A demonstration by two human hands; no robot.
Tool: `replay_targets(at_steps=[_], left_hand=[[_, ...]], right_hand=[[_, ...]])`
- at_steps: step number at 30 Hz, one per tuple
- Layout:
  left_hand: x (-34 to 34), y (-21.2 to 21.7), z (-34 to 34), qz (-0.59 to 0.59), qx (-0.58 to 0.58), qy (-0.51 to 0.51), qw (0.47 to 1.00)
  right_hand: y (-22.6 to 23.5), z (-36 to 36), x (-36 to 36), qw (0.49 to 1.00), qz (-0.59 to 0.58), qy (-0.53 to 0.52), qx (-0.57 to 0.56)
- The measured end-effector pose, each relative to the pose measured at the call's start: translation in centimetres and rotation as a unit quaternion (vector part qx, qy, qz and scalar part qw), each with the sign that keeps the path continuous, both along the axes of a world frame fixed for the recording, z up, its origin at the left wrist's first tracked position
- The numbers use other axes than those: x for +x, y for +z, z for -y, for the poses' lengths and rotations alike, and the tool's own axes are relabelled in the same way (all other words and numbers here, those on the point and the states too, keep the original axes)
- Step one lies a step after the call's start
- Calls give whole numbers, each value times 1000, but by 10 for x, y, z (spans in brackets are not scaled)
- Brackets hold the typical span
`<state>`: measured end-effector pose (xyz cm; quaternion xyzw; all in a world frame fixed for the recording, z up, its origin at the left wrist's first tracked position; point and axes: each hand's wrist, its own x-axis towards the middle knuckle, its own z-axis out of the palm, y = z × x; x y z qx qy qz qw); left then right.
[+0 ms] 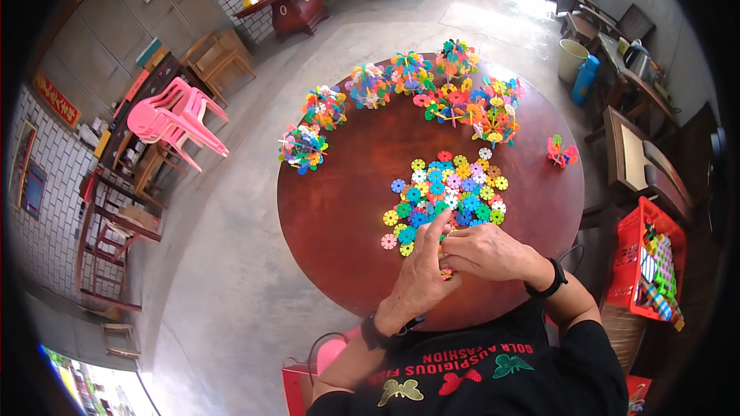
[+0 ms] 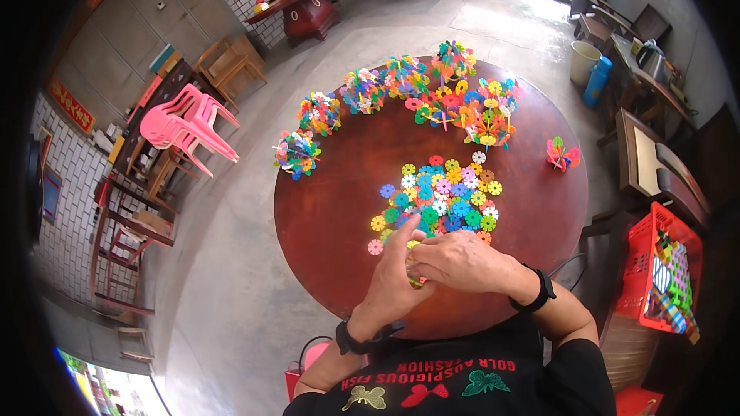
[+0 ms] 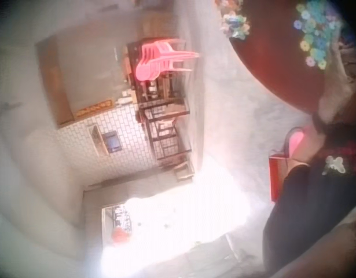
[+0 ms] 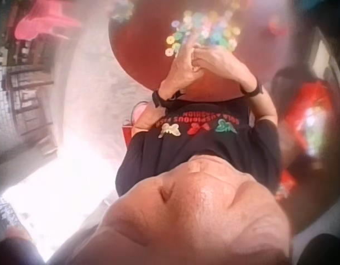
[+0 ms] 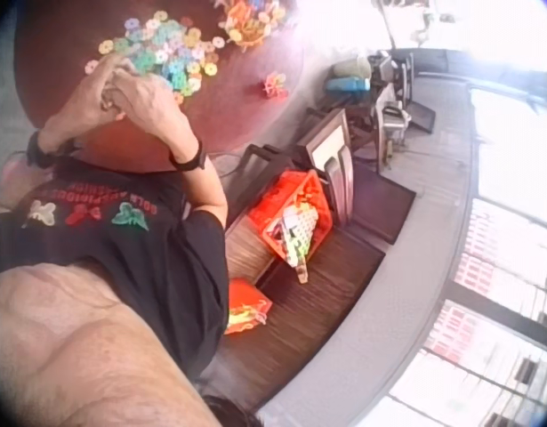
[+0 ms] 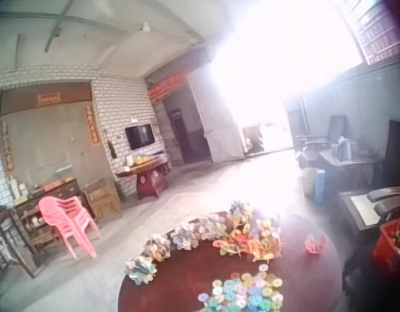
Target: Assembling colorful snowflake-shaped interlocking plastic toy pieces into a larger structure.
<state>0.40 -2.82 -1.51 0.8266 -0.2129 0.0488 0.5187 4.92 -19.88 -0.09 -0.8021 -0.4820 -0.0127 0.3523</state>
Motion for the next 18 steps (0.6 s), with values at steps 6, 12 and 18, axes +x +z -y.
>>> replay_targets(at_steps=[6, 12, 18], left_hand=[[2, -9, -2, -41, 39, -18, 998], [-3, -6, 6, -59, 61, 5, 996], [-3, -5, 4, -123, 44, -16, 991]], right_hand=[[9, -3, -10, 997, 28, -74, -13], [9, -2, -10, 997, 27, -67, -38], [12, 0, -13, 996, 33, -62, -50]])
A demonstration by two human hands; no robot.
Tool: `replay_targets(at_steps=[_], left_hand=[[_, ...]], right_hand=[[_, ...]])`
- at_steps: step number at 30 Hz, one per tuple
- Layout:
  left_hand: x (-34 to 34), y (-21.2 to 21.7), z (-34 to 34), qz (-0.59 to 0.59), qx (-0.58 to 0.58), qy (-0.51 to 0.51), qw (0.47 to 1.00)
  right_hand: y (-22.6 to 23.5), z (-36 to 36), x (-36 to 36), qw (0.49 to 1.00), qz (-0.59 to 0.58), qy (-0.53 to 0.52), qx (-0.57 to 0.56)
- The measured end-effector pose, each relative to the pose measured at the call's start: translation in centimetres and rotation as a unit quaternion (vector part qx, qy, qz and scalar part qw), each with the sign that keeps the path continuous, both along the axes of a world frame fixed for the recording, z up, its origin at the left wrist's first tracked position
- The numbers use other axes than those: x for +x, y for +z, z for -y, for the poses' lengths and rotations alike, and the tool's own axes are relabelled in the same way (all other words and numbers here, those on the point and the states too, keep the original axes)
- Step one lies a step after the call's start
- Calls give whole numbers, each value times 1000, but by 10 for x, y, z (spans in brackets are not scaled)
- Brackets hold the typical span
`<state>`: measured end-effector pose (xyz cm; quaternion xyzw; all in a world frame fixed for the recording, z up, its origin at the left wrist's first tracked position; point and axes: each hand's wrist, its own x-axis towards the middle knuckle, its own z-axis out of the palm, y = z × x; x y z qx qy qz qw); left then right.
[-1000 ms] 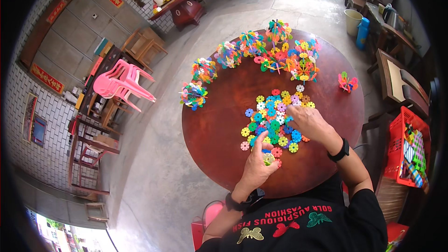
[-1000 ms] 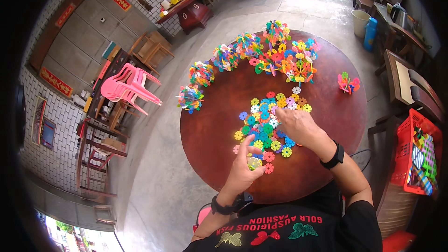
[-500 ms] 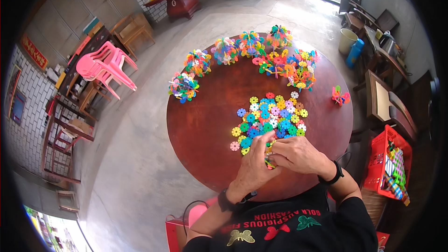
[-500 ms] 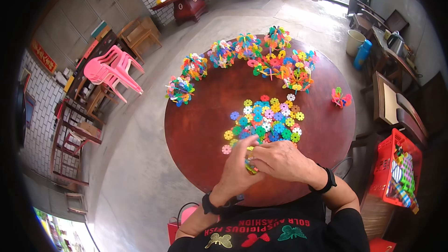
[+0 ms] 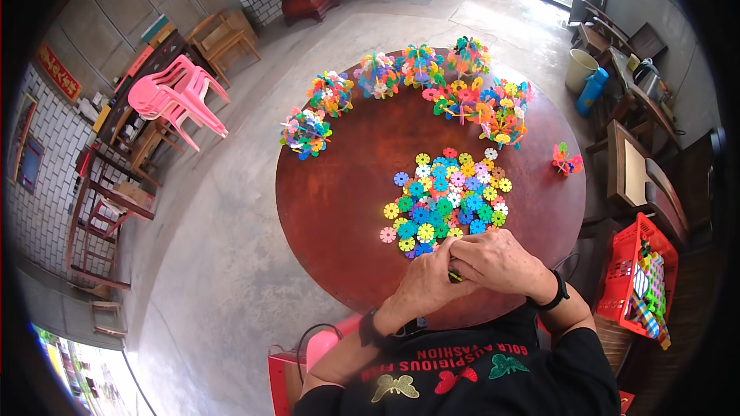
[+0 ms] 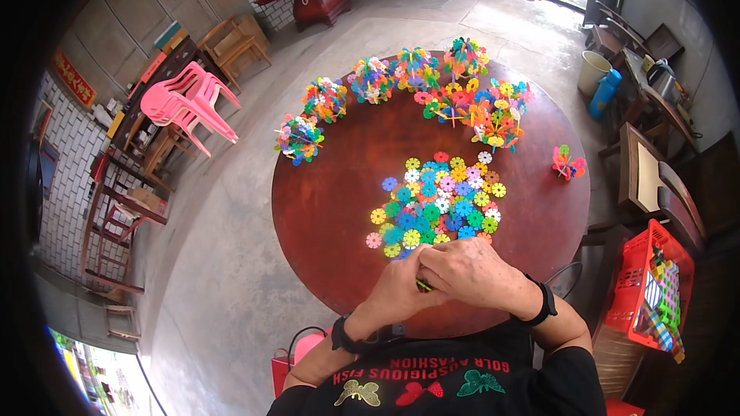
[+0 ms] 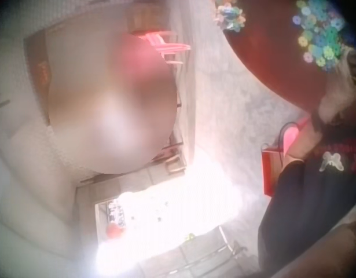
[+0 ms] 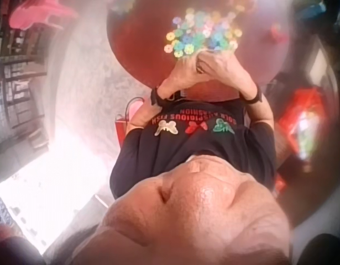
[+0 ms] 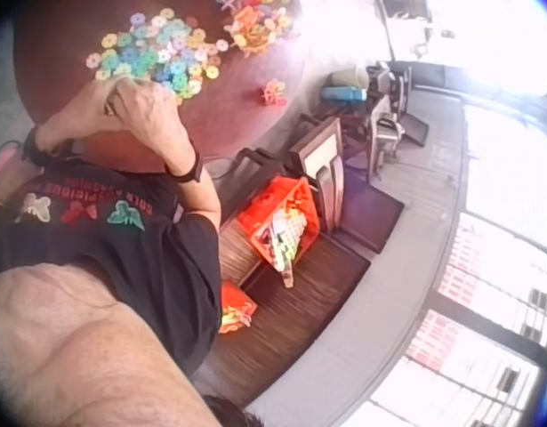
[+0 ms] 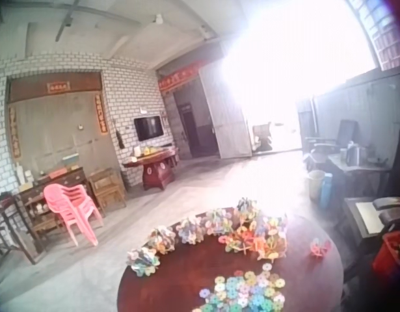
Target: Assembling colorful snowflake-shaped interlocking plastic toy pieces into a larger structure.
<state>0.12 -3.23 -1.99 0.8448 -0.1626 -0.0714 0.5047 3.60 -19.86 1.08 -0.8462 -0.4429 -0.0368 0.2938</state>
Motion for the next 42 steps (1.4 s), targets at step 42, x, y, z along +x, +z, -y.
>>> replay_targets(at_steps=[42], left_hand=[[-8, -5, -3, -19, -39, 10, 999]], right_hand=[[-35, 20, 56, 970, 128, -188, 80]])
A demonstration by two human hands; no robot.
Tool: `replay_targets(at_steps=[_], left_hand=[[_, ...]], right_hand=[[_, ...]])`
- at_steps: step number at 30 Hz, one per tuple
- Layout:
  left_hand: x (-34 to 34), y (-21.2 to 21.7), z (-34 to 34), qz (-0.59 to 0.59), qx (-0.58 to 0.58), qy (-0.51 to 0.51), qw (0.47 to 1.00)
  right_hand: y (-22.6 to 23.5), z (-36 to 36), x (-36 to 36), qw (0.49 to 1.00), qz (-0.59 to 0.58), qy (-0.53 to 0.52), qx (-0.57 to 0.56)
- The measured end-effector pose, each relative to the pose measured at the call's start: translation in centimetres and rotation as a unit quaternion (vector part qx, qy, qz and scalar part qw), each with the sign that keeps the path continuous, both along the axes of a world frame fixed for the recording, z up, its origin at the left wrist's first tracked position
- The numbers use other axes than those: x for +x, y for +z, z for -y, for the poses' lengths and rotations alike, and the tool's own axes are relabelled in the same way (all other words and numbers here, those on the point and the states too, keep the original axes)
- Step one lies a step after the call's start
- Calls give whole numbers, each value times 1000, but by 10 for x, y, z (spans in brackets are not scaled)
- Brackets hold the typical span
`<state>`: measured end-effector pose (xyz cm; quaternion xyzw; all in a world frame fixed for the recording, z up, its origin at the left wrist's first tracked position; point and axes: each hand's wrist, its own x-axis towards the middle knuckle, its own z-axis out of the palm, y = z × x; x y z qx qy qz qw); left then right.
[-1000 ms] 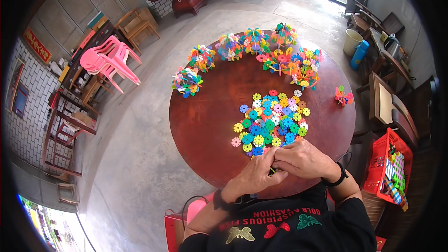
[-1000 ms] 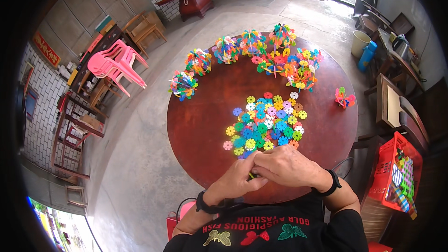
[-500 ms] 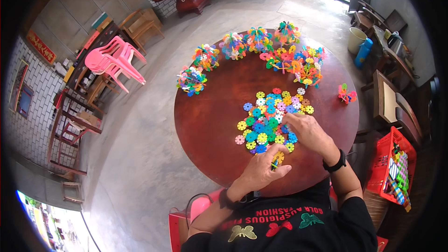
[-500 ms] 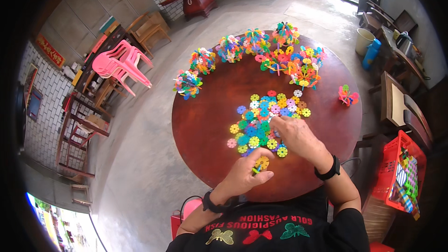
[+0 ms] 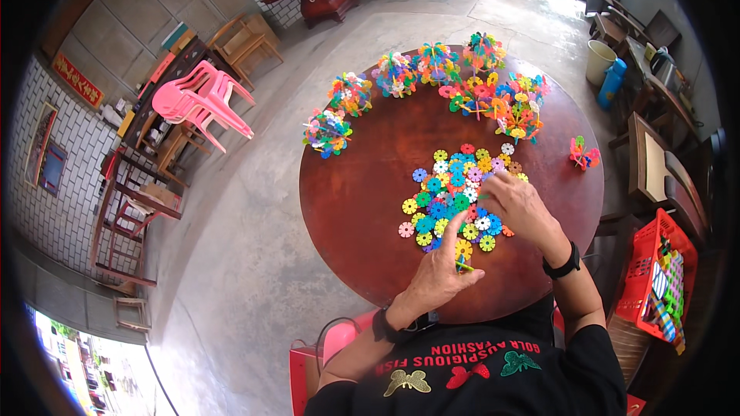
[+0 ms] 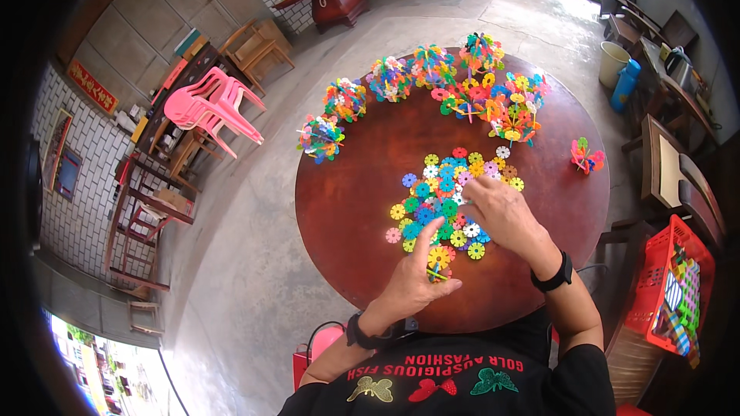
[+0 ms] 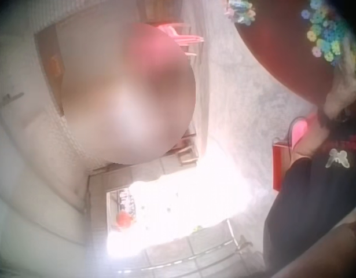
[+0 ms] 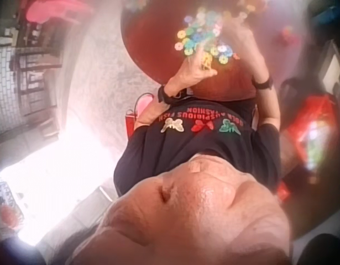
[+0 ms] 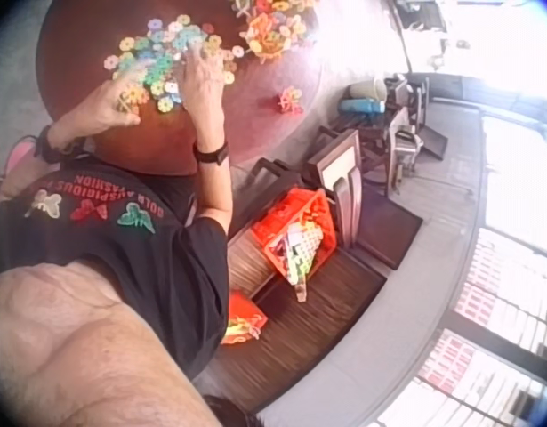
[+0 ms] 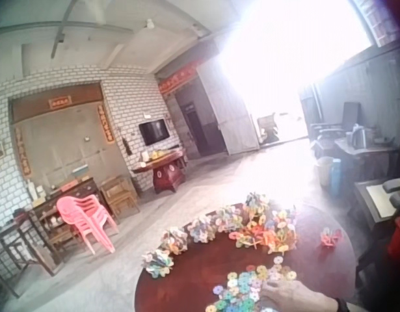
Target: Assembling colorful snowflake-shaped interlocking plastic toy pieces into a larger structure.
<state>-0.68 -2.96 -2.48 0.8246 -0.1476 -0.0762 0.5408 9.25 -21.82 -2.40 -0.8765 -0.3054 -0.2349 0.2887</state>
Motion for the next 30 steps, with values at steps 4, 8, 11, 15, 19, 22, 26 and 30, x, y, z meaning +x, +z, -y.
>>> replay_targets(at_steps=[4, 8, 11, 15, 19, 22, 26, 30], left_hand=[[3, -1, 3, 37, -38, 36, 998], [3, 3, 3, 19, -59, 15, 998], [0, 8, 2, 0, -23, -5, 1000], [-3, 12, 2, 34, -39, -16, 999], [-3, 11, 3, 64, -54, 9, 996], [-4, 18, 2, 47, -84, 41, 995], [-6, 21, 0, 17, -121, 42, 992], [-7, 22, -1, 42, -127, 6, 991]], right_hand=[[26, -8, -26, 969, -159, 190, -23], [28, -15, -40, 962, -178, 205, -30], [31, -16, -43, 962, -191, 190, -53], [32, -14, -44, 950, -210, 231, -11], [43, -15, -45, 950, -204, 231, 52], [45, -15, -46, 953, -233, 182, 66], [50, -13, -47, 935, -286, 202, 56], [46, -10, -46, 918, -302, 254, 48]])
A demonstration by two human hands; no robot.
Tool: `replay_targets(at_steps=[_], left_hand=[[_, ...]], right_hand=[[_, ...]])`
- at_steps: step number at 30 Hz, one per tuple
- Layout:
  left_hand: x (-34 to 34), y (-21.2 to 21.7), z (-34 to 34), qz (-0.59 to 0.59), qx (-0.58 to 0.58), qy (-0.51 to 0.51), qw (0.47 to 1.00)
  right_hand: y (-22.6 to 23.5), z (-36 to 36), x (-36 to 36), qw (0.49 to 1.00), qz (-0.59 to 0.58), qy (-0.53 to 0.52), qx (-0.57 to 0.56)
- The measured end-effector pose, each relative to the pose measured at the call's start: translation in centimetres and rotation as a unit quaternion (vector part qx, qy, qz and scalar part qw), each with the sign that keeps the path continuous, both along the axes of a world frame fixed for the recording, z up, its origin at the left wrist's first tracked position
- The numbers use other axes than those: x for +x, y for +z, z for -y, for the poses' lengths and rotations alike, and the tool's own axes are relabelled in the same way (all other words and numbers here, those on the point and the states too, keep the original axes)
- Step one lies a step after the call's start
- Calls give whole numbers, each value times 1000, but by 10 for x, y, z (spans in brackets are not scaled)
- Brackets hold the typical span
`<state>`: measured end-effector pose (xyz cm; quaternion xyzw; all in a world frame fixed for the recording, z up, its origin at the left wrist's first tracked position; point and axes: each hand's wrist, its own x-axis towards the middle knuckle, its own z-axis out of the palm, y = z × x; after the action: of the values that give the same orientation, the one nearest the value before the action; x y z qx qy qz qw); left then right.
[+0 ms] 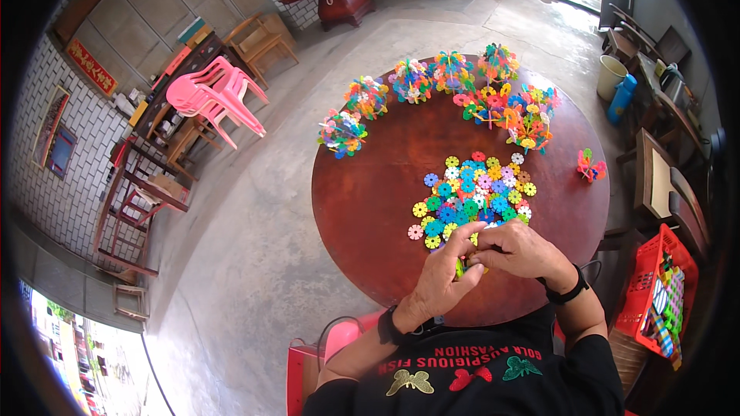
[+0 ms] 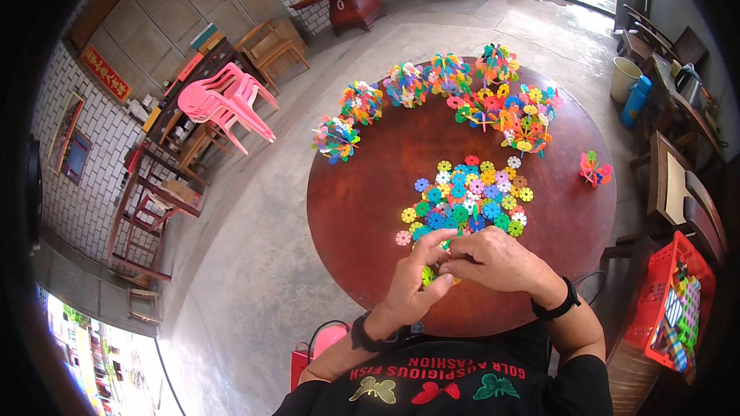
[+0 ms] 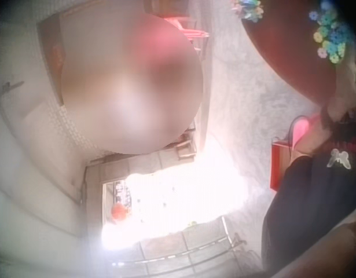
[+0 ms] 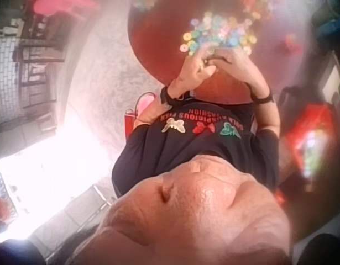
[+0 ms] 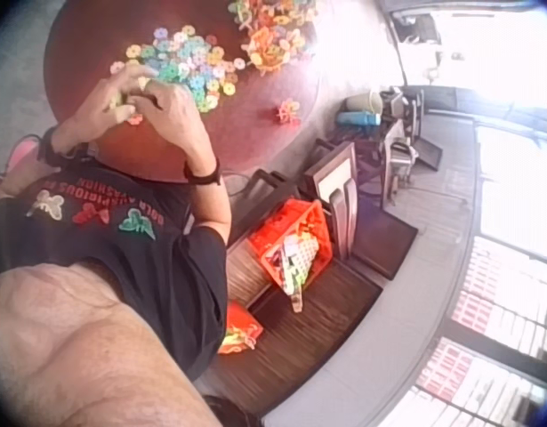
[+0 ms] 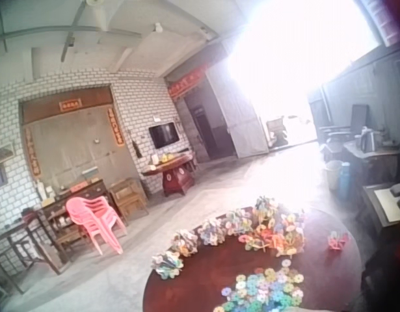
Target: Assembling colorful snowflake-shaped interlocking plastic toy pieces into a larger structure.
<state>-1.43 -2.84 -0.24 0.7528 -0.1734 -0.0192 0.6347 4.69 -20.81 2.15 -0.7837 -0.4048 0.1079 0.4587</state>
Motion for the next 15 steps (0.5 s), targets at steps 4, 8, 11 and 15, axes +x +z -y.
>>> replay_targets(at_steps=[4, 8, 11, 15], left_hand=[[2, 5, 8, 145, 49, 25, 988], [1, 2, 7, 142, 70, 64, 985], [0, -3, 6, 114, 92, 58, 988], [-1, 1, 3, 118, 65, 38, 990]], right_hand=[[6, -1, -3, 996, -80, -26, 24], [7, -4, -4, 994, -86, -58, 26], [6, -3, -3, 999, -38, -32, 4], [1, -4, -3, 998, -48, 8, 33]])
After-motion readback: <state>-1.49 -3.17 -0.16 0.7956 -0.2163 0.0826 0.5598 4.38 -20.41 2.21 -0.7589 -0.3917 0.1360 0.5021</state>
